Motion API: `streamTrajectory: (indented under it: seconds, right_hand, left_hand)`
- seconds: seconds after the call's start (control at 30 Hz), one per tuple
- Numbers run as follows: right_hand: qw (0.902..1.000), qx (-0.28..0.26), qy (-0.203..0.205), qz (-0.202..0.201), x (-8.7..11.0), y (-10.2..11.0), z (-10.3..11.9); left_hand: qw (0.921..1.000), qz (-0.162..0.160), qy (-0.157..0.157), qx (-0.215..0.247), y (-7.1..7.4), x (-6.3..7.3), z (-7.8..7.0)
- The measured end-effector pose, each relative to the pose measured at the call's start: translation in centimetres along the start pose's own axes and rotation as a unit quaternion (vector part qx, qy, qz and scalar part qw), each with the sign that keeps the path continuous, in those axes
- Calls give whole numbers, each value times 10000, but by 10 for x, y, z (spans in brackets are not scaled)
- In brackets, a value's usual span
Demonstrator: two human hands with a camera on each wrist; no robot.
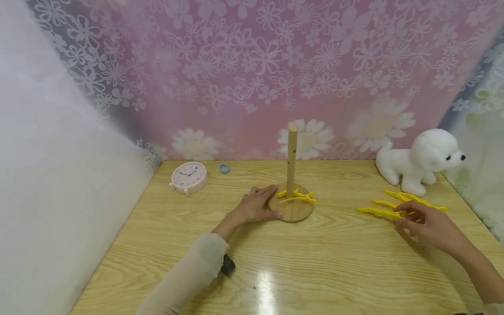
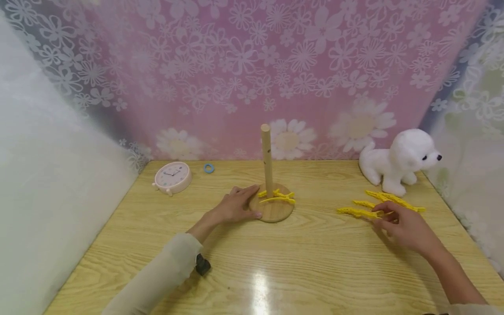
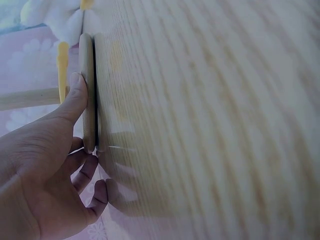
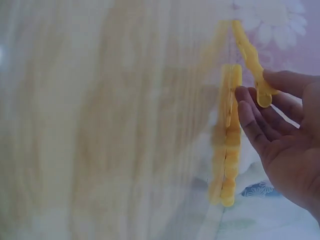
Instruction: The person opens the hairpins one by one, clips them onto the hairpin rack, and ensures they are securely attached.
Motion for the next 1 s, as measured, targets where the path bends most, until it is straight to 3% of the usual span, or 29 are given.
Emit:
streamTrajectory:
  seconds: [0.27,0.63,0.8,1.0]
  right_hand:
    - [9975,-616,189,-281,-2,3,3]
    - [9947,-237,51,-997,-1,10,16]
    - [9873,-283,123,-1555,-3,14,26]
    - [9773,-942,-10,-1899,-9,10,43]
  left_hand:
    - [10000,-46,-24,0,0,0,0]
    - [10000,-8,40,-35,0,2,-1]
    - [9999,-30,46,-88,-1,1,-1]
    - [10000,2,60,-62,0,1,-1]
Point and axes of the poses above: each hand's wrist, its own x-axis away from the middle knuckle, its own y-axis out of the back of the hand, z = x × y, the point moved 7 cm from there along -x, towards the middle knuckle, and after that the axes turned 2 degrees about -z, right-handed, at the moved point
